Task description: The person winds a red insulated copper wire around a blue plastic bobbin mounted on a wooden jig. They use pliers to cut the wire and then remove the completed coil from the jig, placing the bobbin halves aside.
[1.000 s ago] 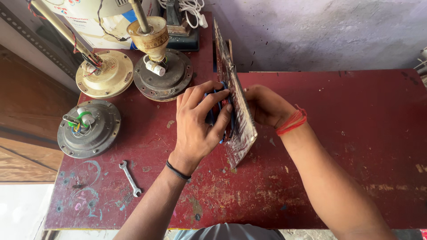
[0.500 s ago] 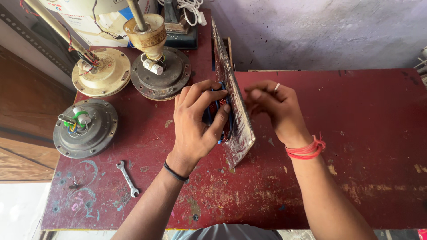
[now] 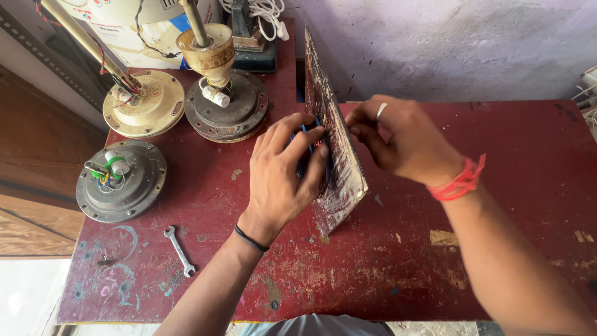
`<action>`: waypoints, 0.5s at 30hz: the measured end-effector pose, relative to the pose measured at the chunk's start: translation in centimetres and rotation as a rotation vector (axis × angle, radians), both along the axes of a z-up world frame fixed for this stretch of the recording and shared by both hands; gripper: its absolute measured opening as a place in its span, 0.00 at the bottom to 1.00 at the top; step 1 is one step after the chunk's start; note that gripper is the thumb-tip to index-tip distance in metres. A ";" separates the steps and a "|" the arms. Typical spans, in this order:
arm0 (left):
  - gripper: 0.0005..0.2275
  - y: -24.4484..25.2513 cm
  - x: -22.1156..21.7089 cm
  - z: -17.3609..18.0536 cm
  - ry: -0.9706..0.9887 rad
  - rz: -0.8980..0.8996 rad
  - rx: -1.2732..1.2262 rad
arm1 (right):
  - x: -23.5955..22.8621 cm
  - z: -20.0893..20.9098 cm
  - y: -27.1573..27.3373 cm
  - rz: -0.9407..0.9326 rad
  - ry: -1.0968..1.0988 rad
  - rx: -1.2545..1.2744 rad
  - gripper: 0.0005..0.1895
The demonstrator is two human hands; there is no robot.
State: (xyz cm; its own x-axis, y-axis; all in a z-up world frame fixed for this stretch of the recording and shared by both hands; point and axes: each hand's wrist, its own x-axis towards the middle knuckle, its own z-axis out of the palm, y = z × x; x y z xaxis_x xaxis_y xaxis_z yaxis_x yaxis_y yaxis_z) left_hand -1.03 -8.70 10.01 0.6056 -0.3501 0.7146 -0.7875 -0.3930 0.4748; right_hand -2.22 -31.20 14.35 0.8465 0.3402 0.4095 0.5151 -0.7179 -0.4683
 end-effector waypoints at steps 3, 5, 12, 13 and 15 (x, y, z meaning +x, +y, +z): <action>0.04 -0.6 0.5 -0.1 0.100 0.051 -0.073 | 0.1 2.4 -0.8 0.132 -0.115 -0.162 0.05; 0.03 -0.7 0.7 -0.1 0.113 0.050 -0.116 | 0.1 3.3 -0.8 0.202 -0.191 -0.232 0.09; 0.03 -1.8 1.4 1.1 0.224 0.046 -0.104 | 0.8 5.1 -0.7 0.086 -0.388 -0.390 0.04; 0.03 -2.1 1.4 1.2 0.237 0.058 -0.086 | 0.8 5.2 -0.9 0.067 -0.431 -0.402 0.05; 0.03 -2.6 1.5 1.6 0.257 0.079 -0.050 | 0.9 5.1 -1.2 0.045 -0.483 -0.403 0.05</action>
